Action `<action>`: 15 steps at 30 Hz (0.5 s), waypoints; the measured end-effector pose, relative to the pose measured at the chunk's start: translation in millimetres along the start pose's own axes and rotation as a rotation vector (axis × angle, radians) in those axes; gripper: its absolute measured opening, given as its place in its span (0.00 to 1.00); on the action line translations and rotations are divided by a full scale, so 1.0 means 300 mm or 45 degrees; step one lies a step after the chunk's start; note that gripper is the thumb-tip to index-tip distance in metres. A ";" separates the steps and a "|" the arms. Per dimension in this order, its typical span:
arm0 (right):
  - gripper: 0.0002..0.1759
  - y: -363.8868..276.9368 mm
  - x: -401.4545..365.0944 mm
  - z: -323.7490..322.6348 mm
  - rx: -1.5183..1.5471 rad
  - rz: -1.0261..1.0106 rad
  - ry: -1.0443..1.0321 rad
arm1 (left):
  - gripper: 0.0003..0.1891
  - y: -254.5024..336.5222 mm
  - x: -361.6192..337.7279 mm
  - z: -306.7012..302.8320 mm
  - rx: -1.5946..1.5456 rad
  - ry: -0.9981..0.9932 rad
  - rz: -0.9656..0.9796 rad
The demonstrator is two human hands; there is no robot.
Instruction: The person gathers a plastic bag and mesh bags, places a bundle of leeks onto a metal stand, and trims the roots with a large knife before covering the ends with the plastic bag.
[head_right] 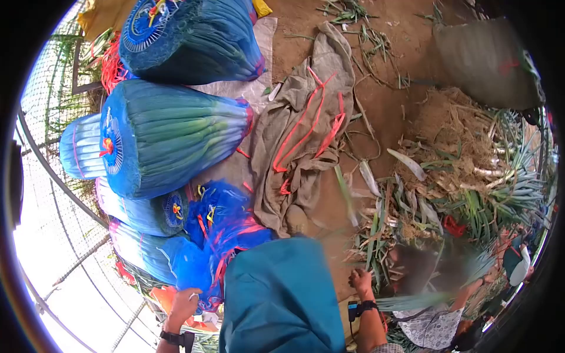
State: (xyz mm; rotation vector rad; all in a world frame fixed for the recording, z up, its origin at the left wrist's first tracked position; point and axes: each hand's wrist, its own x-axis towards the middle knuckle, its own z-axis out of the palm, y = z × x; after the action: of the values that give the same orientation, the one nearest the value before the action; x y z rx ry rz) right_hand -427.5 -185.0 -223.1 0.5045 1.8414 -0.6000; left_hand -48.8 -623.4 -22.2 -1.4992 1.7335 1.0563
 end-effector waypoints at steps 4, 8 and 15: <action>0.21 -0.066 -0.004 0.018 -0.614 -0.453 0.017 | 0.17 -0.031 -0.017 0.040 0.013 -0.061 -0.102; 0.21 -0.238 -0.015 0.057 -0.265 -0.435 -0.126 | 0.20 -0.197 -0.008 0.170 0.064 -0.298 -0.029; 0.18 -0.621 0.033 0.030 -0.622 -0.670 0.031 | 0.13 -0.245 0.179 0.342 -0.577 -0.111 -0.051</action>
State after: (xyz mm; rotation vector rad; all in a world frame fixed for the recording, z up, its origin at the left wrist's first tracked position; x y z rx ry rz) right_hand -536.3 -335.9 -205.0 -0.3094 2.0639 -0.4572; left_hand 8.5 -564.2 -131.8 -1.7138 1.4582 1.5428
